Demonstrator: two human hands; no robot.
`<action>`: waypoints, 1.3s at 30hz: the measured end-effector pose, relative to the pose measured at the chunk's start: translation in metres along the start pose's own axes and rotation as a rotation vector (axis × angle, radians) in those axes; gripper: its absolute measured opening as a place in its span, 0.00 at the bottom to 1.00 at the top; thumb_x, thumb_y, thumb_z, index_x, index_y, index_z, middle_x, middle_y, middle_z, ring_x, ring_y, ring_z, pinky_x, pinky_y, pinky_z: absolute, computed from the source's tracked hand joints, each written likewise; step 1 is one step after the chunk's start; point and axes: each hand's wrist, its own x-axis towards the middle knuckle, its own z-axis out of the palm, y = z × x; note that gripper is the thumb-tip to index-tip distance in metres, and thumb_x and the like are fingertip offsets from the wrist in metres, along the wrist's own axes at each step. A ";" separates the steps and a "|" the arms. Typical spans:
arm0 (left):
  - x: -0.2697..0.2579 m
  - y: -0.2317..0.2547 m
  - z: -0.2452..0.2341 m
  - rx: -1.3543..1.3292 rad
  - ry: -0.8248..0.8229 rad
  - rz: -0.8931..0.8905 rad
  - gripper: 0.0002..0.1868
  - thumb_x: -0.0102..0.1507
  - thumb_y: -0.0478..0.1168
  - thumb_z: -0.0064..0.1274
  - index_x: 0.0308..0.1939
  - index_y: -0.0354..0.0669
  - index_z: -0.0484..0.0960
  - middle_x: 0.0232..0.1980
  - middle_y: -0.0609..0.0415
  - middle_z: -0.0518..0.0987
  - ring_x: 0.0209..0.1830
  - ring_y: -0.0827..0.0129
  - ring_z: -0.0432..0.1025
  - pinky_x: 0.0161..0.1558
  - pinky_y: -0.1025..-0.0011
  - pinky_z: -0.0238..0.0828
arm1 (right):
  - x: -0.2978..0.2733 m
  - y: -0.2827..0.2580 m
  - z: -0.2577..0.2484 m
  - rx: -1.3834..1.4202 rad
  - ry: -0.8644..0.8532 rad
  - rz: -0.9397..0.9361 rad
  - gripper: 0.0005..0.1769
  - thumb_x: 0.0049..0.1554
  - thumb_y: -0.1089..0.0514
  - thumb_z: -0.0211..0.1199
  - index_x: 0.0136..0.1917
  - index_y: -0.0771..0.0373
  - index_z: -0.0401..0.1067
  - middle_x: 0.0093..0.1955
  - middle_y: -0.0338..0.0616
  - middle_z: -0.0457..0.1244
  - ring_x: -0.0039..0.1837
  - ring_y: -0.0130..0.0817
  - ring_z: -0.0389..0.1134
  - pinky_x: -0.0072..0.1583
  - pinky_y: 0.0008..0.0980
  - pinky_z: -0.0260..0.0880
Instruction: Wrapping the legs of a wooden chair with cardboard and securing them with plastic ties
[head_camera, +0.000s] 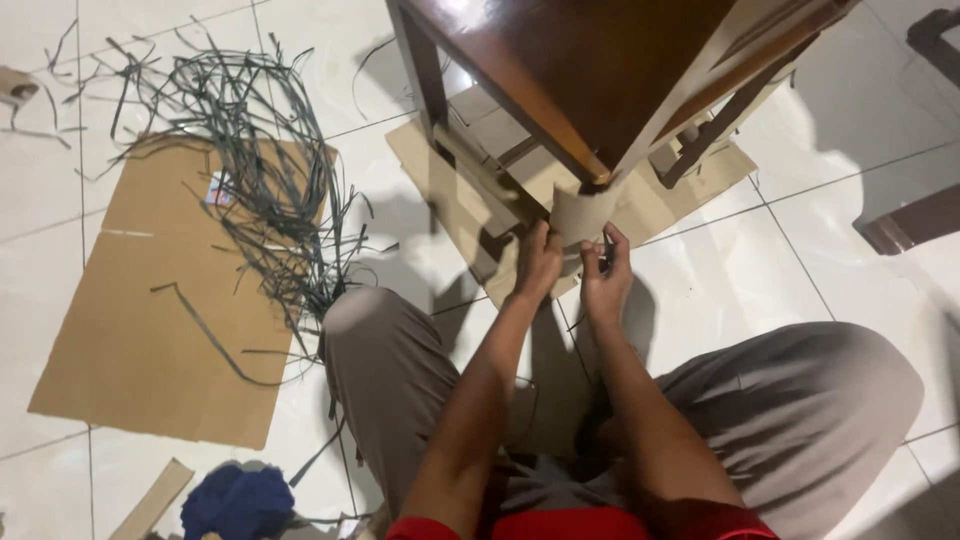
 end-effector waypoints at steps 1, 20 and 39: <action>0.003 0.012 -0.005 0.035 -0.020 0.009 0.18 0.66 0.43 0.41 0.53 0.35 0.76 0.59 0.32 0.76 0.67 0.39 0.67 0.67 0.44 0.60 | 0.001 -0.006 0.002 -0.022 -0.014 -0.001 0.24 0.62 0.56 0.65 0.71 0.57 0.69 0.44 0.48 0.67 0.38 0.35 0.67 0.44 0.35 0.69; -0.010 0.108 0.013 -0.253 0.049 0.213 0.32 0.56 0.39 0.68 0.60 0.32 0.73 0.56 0.30 0.79 0.63 0.40 0.72 0.62 0.44 0.68 | 0.009 -0.010 -0.008 -0.205 -0.165 -0.187 0.20 0.67 0.57 0.51 0.68 0.61 0.74 0.53 0.52 0.67 0.50 0.50 0.71 0.53 0.42 0.69; 0.018 0.073 0.037 -0.177 0.185 0.097 0.34 0.45 0.40 0.71 0.54 0.38 0.78 0.48 0.35 0.82 0.55 0.46 0.78 0.56 0.47 0.71 | 0.051 -0.085 -0.020 0.137 0.033 -0.196 0.12 0.65 0.70 0.58 0.59 0.61 0.77 0.53 0.49 0.70 0.59 0.36 0.69 0.66 0.37 0.64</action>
